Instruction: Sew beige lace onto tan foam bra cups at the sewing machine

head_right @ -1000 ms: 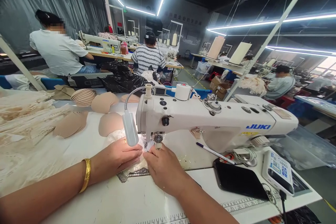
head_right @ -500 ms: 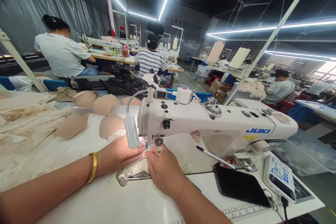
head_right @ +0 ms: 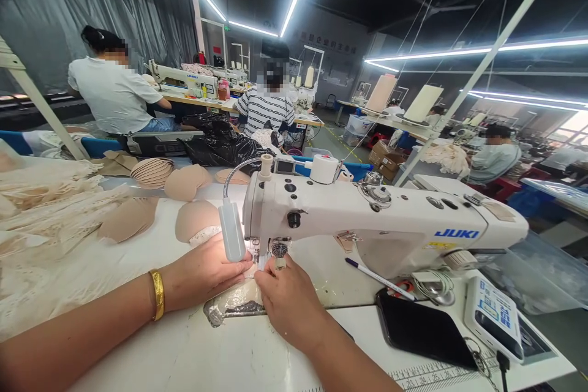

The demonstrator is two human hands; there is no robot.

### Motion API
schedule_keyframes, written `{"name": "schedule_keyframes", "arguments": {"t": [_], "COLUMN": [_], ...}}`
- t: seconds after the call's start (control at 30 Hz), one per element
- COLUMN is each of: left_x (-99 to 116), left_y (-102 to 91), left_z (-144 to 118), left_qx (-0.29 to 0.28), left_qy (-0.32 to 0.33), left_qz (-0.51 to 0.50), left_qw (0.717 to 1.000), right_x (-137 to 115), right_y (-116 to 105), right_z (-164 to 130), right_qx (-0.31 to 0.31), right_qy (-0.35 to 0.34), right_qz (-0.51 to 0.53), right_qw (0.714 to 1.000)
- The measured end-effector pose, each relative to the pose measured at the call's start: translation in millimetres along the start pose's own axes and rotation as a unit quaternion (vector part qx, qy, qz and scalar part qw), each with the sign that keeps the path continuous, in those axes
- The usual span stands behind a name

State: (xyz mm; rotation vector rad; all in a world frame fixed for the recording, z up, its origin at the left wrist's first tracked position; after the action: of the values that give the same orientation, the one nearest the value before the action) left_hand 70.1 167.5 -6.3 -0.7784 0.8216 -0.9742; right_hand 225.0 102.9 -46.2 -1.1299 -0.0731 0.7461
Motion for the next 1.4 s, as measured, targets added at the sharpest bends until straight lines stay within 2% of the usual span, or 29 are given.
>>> {"name": "schedule_keyframes", "arguments": {"t": [0.13,0.33,0.57,0.73,0.9,1.17,1.3,1.37,1.4], "left_x": [4,4,3,3,-5,-12,-19,-18,-13], "left_y": [2.4,5.0,5.0,3.9,2.5,7.7,-2.8,-15.7,-23.2], "left_z": [0,-1,0,1,-1,-1,3,2,-1], "left_qx": [-0.030,-0.024,-0.013,-0.028,-0.022,-0.066,-0.045,-0.032,-0.029], "left_qy": [0.022,0.028,0.027,0.026,0.010,-0.022,-0.059,-0.074,-0.075], "left_qz": [0.026,-0.012,0.002,0.019,0.007,-0.023,-0.040,-0.052,-0.058], "left_qw": [0.999,0.999,1.000,0.999,1.000,0.997,0.996,0.995,0.995], "right_x": [1,0,0,0,1,1,-6,-9,-11], "right_y": [0,1,1,1,2,1,-9,-13,-13], "right_z": [-1,-1,-2,1,2,1,1,3,4], "right_qx": [-0.006,-0.009,-0.009,-0.009,-0.015,-0.012,0.027,0.032,0.025], "right_qy": [0.000,0.003,0.013,0.019,0.031,0.026,0.009,0.079,0.139], "right_qz": [-0.019,-0.032,-0.028,-0.026,-0.022,0.007,0.077,0.190,0.275], "right_qw": [1.000,0.999,0.999,0.999,0.999,1.000,0.997,0.978,0.951]}}
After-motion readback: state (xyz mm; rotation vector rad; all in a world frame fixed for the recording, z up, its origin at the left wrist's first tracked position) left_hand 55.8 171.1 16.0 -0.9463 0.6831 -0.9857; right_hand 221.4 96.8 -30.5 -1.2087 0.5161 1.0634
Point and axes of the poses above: each hand's wrist, its own z-axis towards the middle knuckle, its own y-axis out of the palm, x = y × z, the point moved 5 cm from there along z, towards the middle knuckle, and after that the axes turned 11 degrees about z, right-handed, at the moved point
